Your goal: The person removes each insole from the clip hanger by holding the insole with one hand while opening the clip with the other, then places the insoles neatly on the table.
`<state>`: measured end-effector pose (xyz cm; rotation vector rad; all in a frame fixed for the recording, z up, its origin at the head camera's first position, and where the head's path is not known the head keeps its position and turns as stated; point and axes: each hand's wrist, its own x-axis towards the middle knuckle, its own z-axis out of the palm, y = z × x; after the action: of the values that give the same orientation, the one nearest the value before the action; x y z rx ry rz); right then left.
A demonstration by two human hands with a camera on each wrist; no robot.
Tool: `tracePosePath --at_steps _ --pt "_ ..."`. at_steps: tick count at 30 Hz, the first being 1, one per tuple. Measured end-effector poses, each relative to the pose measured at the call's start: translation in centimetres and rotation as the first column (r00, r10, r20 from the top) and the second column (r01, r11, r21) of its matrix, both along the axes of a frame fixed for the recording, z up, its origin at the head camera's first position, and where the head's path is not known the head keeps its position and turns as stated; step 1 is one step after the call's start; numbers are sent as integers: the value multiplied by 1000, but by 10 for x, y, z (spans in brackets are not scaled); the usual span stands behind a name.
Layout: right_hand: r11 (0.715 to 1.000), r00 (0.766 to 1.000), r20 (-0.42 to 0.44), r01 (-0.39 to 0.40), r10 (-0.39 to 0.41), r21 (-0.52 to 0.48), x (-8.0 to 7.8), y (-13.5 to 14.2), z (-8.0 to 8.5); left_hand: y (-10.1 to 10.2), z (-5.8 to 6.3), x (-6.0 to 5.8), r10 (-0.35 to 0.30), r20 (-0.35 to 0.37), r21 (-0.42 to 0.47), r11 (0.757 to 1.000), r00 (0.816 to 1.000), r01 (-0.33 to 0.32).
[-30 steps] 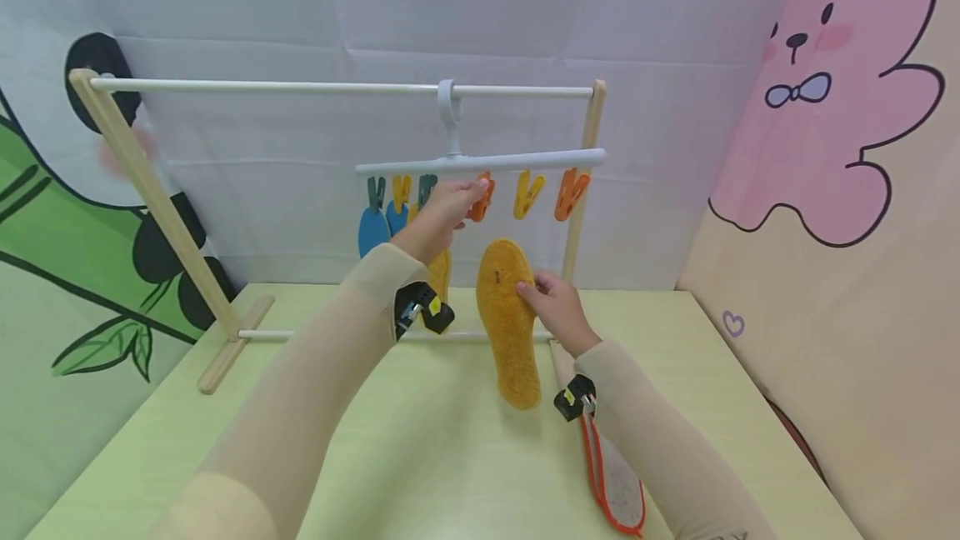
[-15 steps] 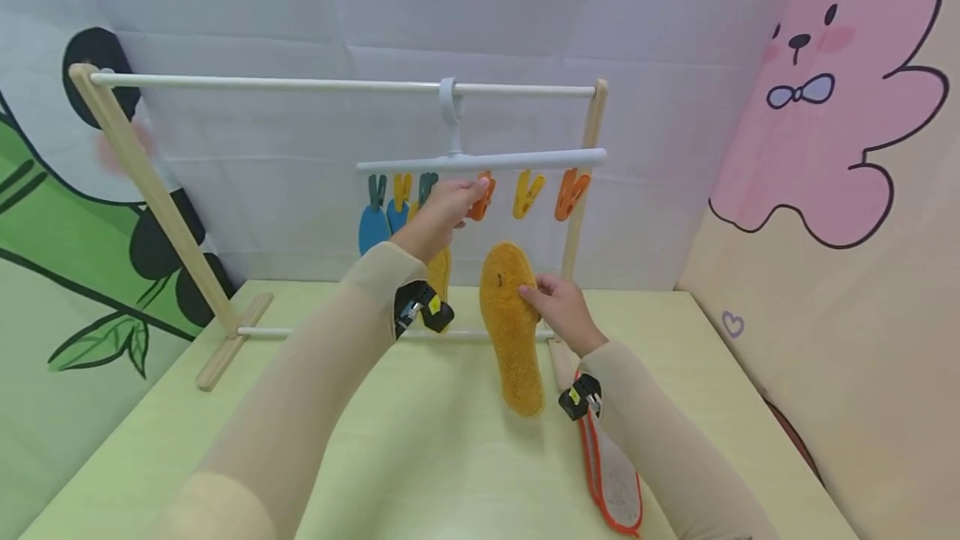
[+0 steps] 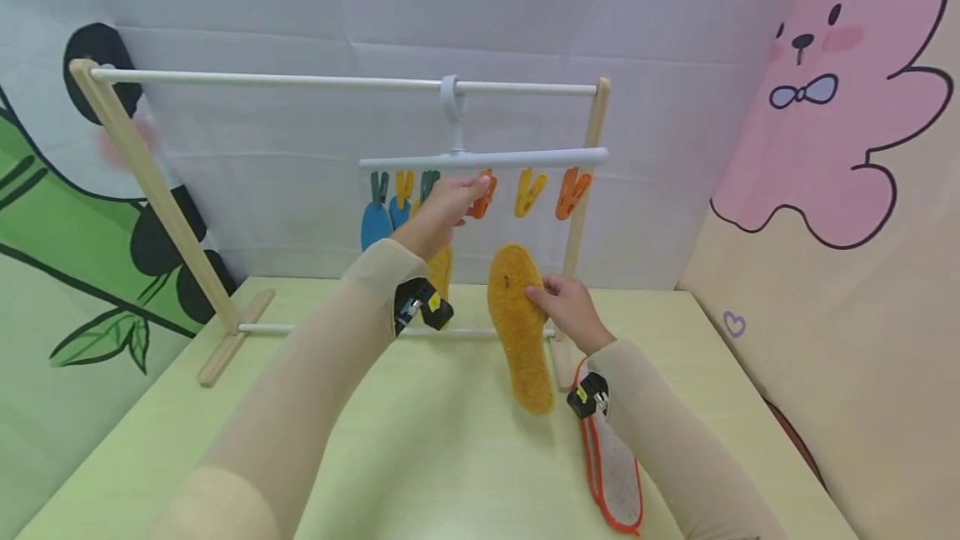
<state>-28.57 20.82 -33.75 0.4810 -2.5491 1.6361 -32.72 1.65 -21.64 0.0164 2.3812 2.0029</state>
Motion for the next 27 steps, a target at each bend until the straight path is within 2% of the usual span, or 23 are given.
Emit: tracePosePath --at_steps 6,14,21,27 --pt "1000 999 33 5 -5 13 1 6 -1 -2 1 1 -9 22 -4 1000 1000 9" --pt "999 994 110 -15 11 35 5 10 2 -3 1 3 -21 15 -10 1000 1000 21" --pt "998 991 131 -44 37 54 8 15 3 -3 2 4 -29 15 -11 1000 999 29" --pt "998 988 142 -59 54 30 11 20 -2 -4 3 6 -26 13 -16 1000 1000 26"
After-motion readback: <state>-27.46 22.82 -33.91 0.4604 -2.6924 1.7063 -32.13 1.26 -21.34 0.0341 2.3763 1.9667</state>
